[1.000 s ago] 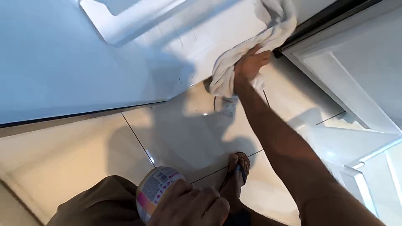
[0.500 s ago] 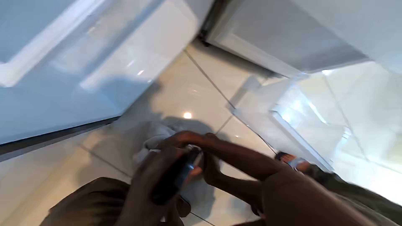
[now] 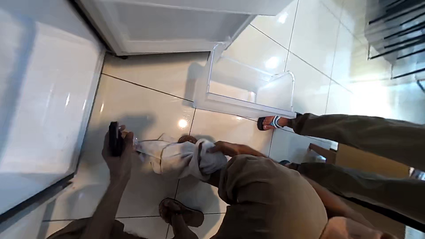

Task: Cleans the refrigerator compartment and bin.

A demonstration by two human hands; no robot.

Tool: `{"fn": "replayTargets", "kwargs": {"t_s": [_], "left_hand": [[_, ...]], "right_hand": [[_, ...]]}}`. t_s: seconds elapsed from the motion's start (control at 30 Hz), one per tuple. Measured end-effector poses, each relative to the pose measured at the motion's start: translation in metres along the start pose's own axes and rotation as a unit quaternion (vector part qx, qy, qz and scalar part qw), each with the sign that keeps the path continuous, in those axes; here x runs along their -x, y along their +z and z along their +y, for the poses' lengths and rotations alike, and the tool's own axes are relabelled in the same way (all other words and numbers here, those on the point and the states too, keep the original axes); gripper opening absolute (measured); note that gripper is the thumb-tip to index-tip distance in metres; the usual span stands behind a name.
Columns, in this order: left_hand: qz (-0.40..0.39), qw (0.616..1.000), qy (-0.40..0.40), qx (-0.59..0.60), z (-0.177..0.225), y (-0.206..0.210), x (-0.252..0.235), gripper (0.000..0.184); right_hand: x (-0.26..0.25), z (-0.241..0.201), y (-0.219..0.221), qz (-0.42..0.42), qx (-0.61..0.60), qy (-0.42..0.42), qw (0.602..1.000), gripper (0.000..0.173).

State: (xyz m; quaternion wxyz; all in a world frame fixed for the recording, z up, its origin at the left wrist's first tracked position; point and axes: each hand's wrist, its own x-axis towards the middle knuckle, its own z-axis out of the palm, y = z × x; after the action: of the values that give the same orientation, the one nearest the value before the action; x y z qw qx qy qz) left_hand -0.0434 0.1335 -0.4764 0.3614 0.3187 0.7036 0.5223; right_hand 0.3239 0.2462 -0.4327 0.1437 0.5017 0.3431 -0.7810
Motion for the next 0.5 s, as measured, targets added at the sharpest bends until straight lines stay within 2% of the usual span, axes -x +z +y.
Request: {"fn": "replayTargets", "kwargs": {"t_s": [0.03, 0.1, 0.13, 0.17, 0.2, 0.27, 0.33, 0.37, 0.43, 0.47, 0.5], "left_hand": [[0.008, 1.000, 0.011, -0.002, -0.018, 0.002, 0.001, 0.063], [0.022, 0.999, 0.020, -0.029, -0.048, 0.003, 0.006, 0.068], [0.035, 0.998, 0.011, -0.045, -0.056, 0.002, 0.009, 0.070], [0.052, 0.997, -0.008, -0.052, -0.060, 0.002, 0.010, 0.072], [0.080, 0.994, -0.047, -0.059, -0.058, 0.003, 0.014, 0.074], [0.131, 0.971, -0.183, -0.085, -0.038, 0.011, 0.028, 0.079], [0.113, 0.919, -0.354, -0.130, -0.001, 0.023, 0.054, 0.079], [0.073, 0.898, -0.412, -0.135, 0.019, 0.035, 0.066, 0.075], [0.007, 0.897, -0.433, -0.089, 0.055, 0.076, 0.077, 0.071], [-0.007, 0.907, -0.418, -0.056, 0.070, 0.102, 0.077, 0.068], [-0.021, 0.920, -0.391, -0.019, 0.084, 0.130, 0.073, 0.065]], "right_hand": [[0.005, 0.018, 0.001, 0.071, -0.125, -0.029, 0.989, 0.022], [0.013, 0.042, 0.005, 0.209, -0.312, -0.071, 0.924, 0.023], [0.016, 0.055, 0.002, 0.255, -0.352, -0.078, 0.897, 0.023], [0.021, 0.068, -0.005, 0.274, -0.351, -0.074, 0.892, 0.023], [0.028, 0.085, -0.015, 0.267, -0.328, -0.058, 0.905, 0.023], [0.043, 0.122, -0.046, 0.197, -0.248, 0.000, 0.948, 0.029], [0.056, 0.167, -0.082, 0.175, -0.115, 0.075, 0.975, 0.035], [0.064, 0.178, -0.094, 0.195, -0.032, 0.139, 0.970, 0.040], [0.077, 0.192, -0.108, 0.234, 0.112, 0.254, 0.932, 0.056], [0.086, 0.195, -0.109, 0.246, 0.135, 0.271, 0.921, 0.059], [0.093, 0.198, -0.108, 0.269, 0.118, 0.250, 0.923, 0.055]]}}
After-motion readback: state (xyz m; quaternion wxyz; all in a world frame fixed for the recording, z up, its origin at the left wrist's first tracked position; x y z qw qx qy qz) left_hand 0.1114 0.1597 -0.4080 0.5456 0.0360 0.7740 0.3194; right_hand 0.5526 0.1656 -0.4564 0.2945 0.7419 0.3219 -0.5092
